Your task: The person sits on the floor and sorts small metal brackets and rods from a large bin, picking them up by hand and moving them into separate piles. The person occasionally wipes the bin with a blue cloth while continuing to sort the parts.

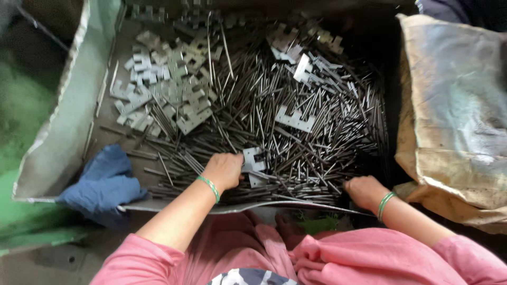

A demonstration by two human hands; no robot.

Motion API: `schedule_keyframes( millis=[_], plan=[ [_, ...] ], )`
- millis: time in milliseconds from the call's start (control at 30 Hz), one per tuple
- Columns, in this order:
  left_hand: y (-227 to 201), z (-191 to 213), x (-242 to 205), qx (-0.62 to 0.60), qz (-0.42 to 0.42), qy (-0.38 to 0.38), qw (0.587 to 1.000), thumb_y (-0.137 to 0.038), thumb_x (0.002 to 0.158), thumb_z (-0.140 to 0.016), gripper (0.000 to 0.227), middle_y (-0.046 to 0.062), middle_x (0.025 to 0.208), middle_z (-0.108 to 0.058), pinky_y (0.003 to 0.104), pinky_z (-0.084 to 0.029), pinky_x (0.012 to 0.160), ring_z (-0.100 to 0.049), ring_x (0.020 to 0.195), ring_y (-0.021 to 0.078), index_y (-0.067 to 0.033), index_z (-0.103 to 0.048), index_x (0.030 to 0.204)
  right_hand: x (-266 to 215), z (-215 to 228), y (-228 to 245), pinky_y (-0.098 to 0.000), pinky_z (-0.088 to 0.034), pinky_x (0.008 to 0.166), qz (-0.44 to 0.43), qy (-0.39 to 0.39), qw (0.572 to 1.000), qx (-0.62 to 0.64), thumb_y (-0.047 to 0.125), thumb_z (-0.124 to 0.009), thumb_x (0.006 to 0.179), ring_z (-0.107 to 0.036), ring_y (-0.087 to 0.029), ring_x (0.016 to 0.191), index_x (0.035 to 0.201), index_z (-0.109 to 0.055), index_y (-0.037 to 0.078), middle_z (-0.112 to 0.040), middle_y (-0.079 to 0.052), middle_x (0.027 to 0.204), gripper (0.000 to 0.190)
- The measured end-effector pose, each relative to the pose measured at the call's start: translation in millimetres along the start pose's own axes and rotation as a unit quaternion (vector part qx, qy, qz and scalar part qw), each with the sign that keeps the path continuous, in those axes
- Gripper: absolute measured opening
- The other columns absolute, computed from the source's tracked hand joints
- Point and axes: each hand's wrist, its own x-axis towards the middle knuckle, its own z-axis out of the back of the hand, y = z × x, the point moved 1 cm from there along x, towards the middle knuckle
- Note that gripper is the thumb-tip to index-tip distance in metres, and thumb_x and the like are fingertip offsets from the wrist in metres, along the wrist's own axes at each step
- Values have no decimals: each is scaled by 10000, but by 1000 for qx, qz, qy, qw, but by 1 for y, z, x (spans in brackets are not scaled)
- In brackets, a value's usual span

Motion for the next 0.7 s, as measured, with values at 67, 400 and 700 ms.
schedule_keyframes(
  millis=[67, 400, 700],
  plan=[
    [2, 7, -4, -19, -2, 9, 1000, -271, 825, -785, 249, 189, 915, -736, 489, -564, 803, -712, 918, 386, -49, -715, 913, 0, 9, 0, -488, -582, 781, -12, -1, 1000, 14, 131, -618, 834, -732, -324, 900, 877, -754, 148, -750, -104, 917, 144],
    [19, 22, -45, -175, 24, -52, 983, -163, 951, -617, 165, 181, 971, -721, 488, -531, 812, -672, 957, 388, -17, -642, 1025, -20, 97, -5, -399, -580, 732, -64, -221, 885, 405, 35, -767, 651, -756, -297, 807, 1035, -657, 68, -772, -136, 832, 401],
    [-32, 21, -43, -946, 41, -91, 307, -72, 893, -484, 418, 233, 1229, -684, 421, -579, 970, -681, 1111, 338, 85, -586, 1266, -17, 144, 18, -361, -620, 772, -46, -197, 737, 645, 36, -721, 861, -750, -211, 836, 1206, -751, -30, -815, -127, 965, 352]
  ],
)
